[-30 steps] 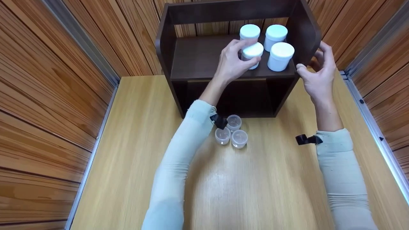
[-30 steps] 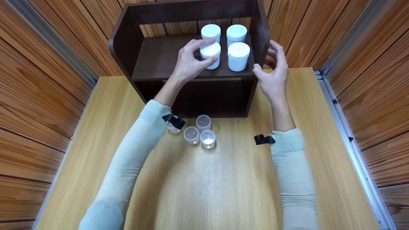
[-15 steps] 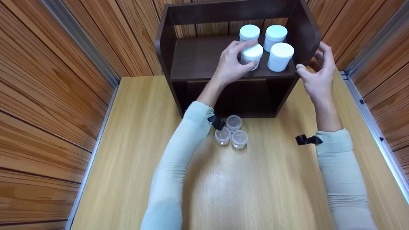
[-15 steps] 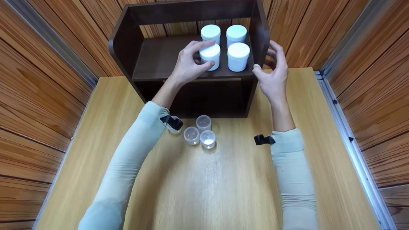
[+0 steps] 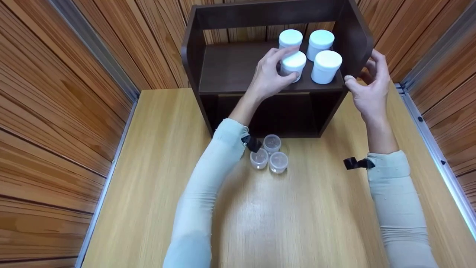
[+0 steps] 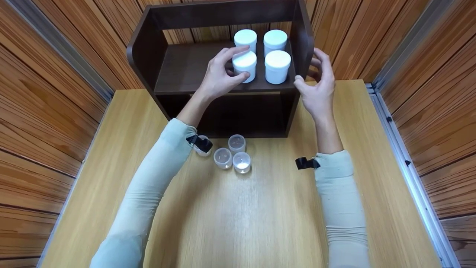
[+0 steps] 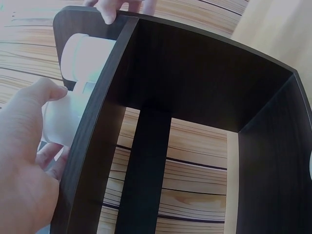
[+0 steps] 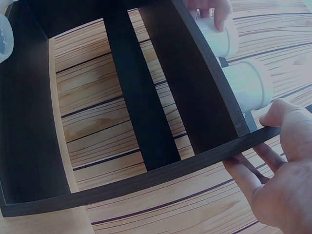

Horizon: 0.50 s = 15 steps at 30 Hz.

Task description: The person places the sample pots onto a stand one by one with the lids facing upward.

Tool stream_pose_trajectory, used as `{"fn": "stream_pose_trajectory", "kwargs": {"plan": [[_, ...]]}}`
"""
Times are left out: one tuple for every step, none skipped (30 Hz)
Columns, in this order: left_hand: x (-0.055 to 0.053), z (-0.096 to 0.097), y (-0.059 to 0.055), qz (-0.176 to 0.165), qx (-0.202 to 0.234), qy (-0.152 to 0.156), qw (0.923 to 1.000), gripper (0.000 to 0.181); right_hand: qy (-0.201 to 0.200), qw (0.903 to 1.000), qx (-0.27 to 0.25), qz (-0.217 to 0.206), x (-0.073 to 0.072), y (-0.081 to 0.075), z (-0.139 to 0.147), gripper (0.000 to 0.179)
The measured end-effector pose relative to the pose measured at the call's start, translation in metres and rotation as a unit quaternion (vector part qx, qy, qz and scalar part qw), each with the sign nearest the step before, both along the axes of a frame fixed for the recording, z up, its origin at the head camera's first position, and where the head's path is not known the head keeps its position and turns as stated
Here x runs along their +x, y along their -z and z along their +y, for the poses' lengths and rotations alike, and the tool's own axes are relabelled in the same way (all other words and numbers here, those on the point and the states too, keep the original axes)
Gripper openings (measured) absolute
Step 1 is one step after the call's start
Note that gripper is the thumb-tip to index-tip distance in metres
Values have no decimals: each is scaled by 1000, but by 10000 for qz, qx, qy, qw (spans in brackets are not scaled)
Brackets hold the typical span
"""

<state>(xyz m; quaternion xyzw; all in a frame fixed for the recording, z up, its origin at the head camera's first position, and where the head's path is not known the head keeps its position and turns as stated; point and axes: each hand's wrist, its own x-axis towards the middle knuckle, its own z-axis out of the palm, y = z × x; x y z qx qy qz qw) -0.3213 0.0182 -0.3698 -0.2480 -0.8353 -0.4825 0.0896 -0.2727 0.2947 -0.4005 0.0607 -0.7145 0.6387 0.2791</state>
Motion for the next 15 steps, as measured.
{"fn": "stream_pose_trajectory", "kwargs": {"plan": [[0, 0, 0, -13, -16, -9, 10000, 64, -4, 10000, 10, -6, 0, 0, 0, 62], [0, -1, 0, -33, -38, -21, 10000, 65, -4, 10000, 27, -11, 0, 0, 0, 62], [0, -1, -1, -62, -57, -28, 10000, 66, -3, 10000, 35, -16, 0, 0, 0, 62], [0, -2, -1, -93, -76, -35, 9999, 67, -2, 10000, 41, -19, 0, 0, 0, 62], [0, -3, -2, -125, -79, -31, 9999, 68, 5, 10000, 46, -25, 0, 0, 1, 62], [0, -3, -2, -129, -75, -24, 9999, 68, 11, 10000, 50, -29, 0, 0, 1, 62], [1, -4, -2, -123, -54, -13, 9999, 69, 17, 10000, 53, -34, 0, 0, 2, 62], [1, -5, -2, -122, -27, -1, 9999, 70, 22, 10000, 57, -39, 0, 0, 2, 62], [2, -6, -2, -113, 11, 8, 9999, 70, 28, 10000, 60, -43, 0, 0, 3, 62], [3, -7, -2, -101, 60, 19, 9999, 71, 35, 10000, 68, -47, 0, 0, 3, 62], [4, -8, -2, -92, 112, 30, 9999, 71, 34, 10000, 65, -48, 1, 0, 4, 62], [5, -9, -2, -81, 153, 35, 9998, 72, 38, 10000, 63, -51, 1, -1, 4, 62], [6, -9, -2, -93, 194, 38, 9998, 72, 44, 10000, 62, -59, 1, -1, 5, 61], [7, -10, -3, -95, 219, 37, 9997, 72, 48, 9999, 63, -66, 1, -1, 5, 61], [8, -11, -3, -101, 219, 30, 9997, 73, 52, 9999, 64, -68, 2, -1, 6, 61]]}}
